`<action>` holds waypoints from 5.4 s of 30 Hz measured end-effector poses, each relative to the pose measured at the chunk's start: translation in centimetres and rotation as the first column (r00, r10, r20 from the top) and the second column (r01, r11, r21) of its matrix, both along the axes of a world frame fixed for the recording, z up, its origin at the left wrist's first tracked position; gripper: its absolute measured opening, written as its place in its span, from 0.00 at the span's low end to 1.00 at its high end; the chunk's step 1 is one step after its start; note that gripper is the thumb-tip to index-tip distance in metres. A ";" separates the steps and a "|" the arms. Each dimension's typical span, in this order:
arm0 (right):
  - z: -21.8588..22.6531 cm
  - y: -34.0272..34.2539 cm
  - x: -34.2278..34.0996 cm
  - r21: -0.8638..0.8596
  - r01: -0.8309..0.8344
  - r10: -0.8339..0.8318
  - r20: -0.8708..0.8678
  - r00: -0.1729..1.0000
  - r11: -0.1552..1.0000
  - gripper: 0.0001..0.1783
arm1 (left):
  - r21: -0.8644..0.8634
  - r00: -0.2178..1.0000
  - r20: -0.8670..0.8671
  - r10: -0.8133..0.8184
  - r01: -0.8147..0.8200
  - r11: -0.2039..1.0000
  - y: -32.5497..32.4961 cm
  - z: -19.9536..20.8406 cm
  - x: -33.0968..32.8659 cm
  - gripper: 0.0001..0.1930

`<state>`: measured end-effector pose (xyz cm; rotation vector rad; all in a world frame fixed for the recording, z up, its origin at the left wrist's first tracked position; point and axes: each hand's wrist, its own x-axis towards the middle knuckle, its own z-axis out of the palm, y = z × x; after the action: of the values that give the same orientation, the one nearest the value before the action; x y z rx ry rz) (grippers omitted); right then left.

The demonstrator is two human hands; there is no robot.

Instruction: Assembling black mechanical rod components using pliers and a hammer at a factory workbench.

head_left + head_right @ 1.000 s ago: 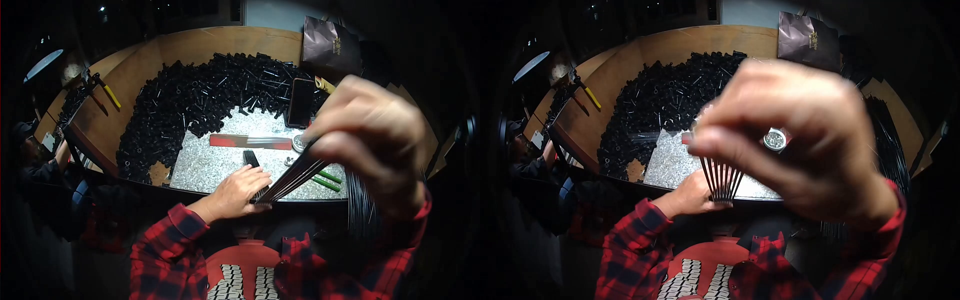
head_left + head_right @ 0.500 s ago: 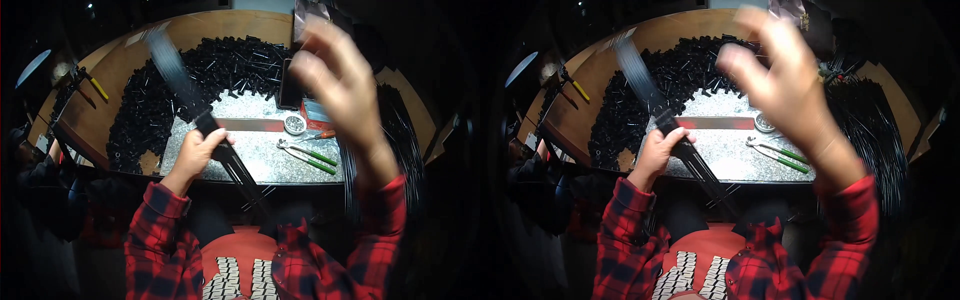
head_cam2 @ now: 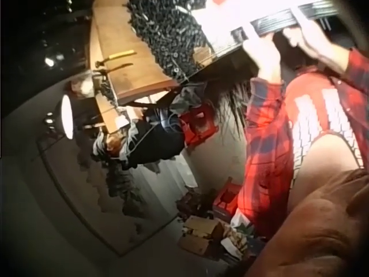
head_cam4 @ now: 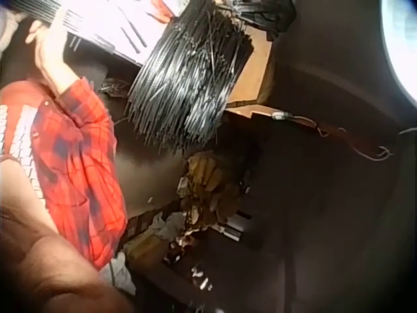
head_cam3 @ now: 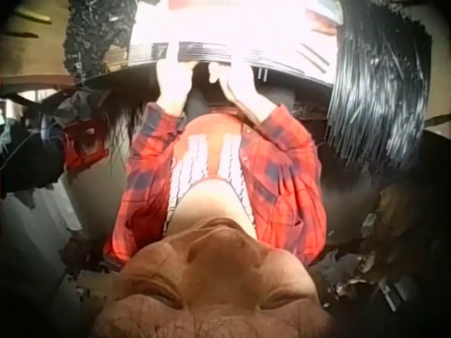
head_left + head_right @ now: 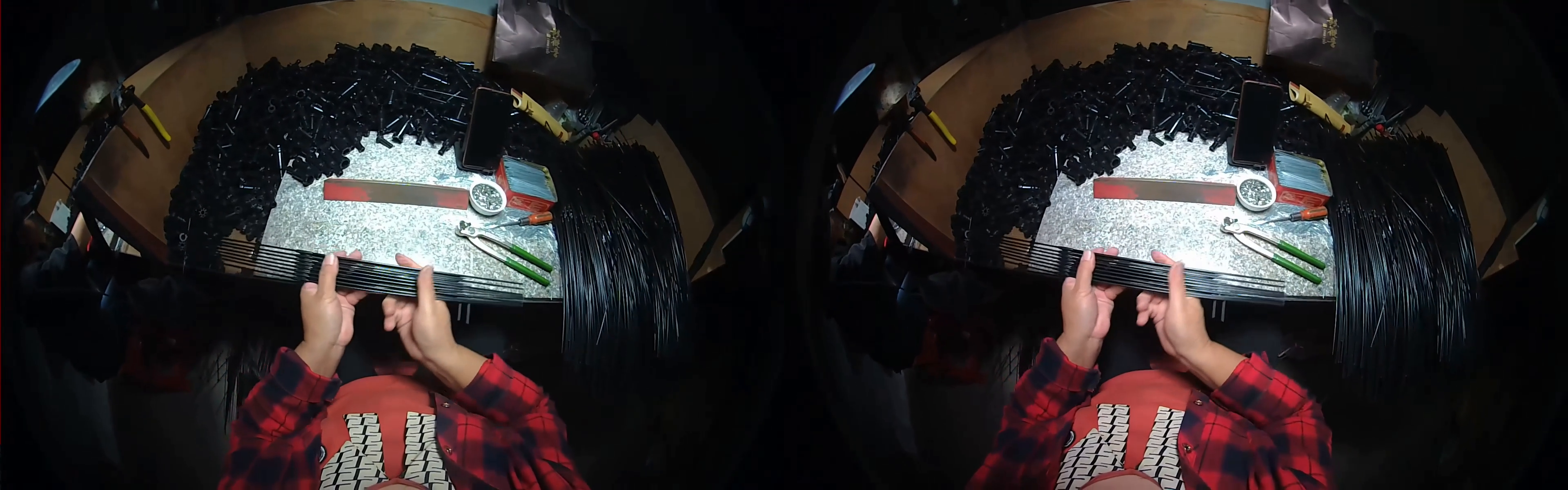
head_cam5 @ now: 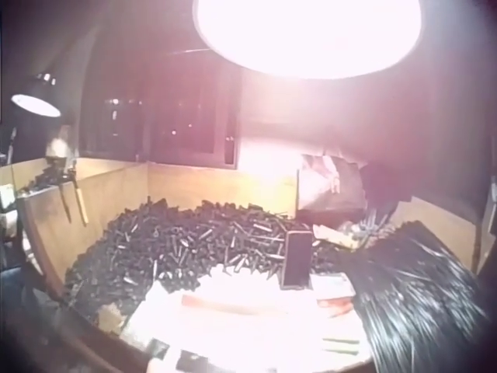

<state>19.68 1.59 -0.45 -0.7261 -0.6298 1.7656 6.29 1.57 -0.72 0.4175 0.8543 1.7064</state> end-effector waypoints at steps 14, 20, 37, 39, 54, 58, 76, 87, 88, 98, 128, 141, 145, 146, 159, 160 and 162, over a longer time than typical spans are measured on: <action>11.9 7.0 8.1 0.311 -0.492 0.070 0.787 0.613 0.813 0.19 | -0.126 0.634 -0.461 -0.620 0.645 0.753 -5.4 3.8 -1.0 0.14; 8.3 5.6 5.4 0.301 -0.759 -0.017 0.934 0.358 0.577 0.13 | 0.197 0.543 -0.840 0.001 0.303 0.932 -3.6 7.2 -2.3 0.10; 2.9 2.8 4.4 0.382 -0.844 0.124 0.882 0.454 0.378 0.21 | 0.276 0.348 -0.932 0.098 0.509 0.815 0.3 12.3 -0.4 0.20; 1.4 2.8 5.3 0.452 -0.766 0.302 0.731 0.612 0.458 0.26 | 0.319 0.339 -0.928 0.152 0.517 0.795 0.1 12.4 -0.2 0.21; -0.5 2.8 2.2 0.267 -0.304 0.006 0.743 0.670 0.914 0.11 | 0.346 0.112 -0.933 0.341 0.022 0.938 10.8 5.8 -9.0 0.19; -0.3 2.5 1.8 0.262 -0.346 0.026 0.763 0.646 0.901 0.12 | 0.258 -0.502 -0.860 0.087 -0.281 0.924 17.2 1.0 -18.5 0.18; -0.1 3.4 1.7 0.249 -0.405 0.083 0.759 0.645 0.880 0.12 | 0.307 -0.557 -0.796 0.236 -0.037 0.951 18.6 1.8 -21.4 0.24; -0.5 3.0 1.7 0.378 -0.380 0.018 0.689 0.725 0.844 0.14 | 0.058 -0.413 -0.910 0.038 -0.036 0.998 17.9 0.3 -22.8 0.15; -0.8 3.1 1.7 0.382 -0.374 0.020 0.677 0.736 0.845 0.13 | 0.086 -0.403 -0.914 0.054 -0.060 0.995 17.8 0.1 -22.5 0.15; -0.7 3.0 2.1 0.540 -0.358 -0.109 0.652 0.750 0.762 0.15 | 0.159 -0.343 -0.913 0.220 0.195 0.968 11.2 4.9 -12.6 0.12; 0.9 2.6 1.0 0.218 -0.451 0.161 0.731 0.663 0.865 0.13 | 0.173 0.859 -0.506 -0.077 0.189 0.966 5.7 0.8 -1.8 0.13; 0.2 2.9 1.3 0.264 -0.447 0.142 0.709 0.691 0.854 0.15 | 0.072 0.912 -0.169 -0.375 0.391 0.918 3.5 1.6 -3.9 0.14; 0.1 2.8 1.3 0.235 -0.455 0.181 0.692 0.699 0.859 0.15 | 0.104 0.907 -0.127 -0.400 0.414 0.904 3.2 2.0 -3.7 0.15; 0.1 2.8 1.4 0.231 -0.463 0.180 0.706 0.685 0.856 0.15 | 0.105 0.906 -0.127 -0.403 0.417 0.903 3.2 2.0 -3.5 0.15; 0.8 2.4 1.1 0.217 -0.447 0.185 0.693 0.696 0.868 0.14 | 0.126 0.881 -0.112 -0.460 0.472 0.873 3.0 1.9 -3.5 0.14; 0.7 2.4 1.1 0.219 -0.449 0.185 0.694 0.696 0.866 0.14 | 0.135 0.880 -0.111 -0.462 0.474 0.870 3.0 1.6 -3.5 0.14; 0.5 2.5 1.1 0.251 -0.487 0.188 0.704 0.685 0.837 0.14 | 0.135 0.878 -0.115 -0.465 0.477 0.868 3.0 1.8 -3.6 0.14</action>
<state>20.78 4.13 0.05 -0.9664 -1.6891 1.5832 2.69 4.57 1.12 0.7442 0.6067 1.3079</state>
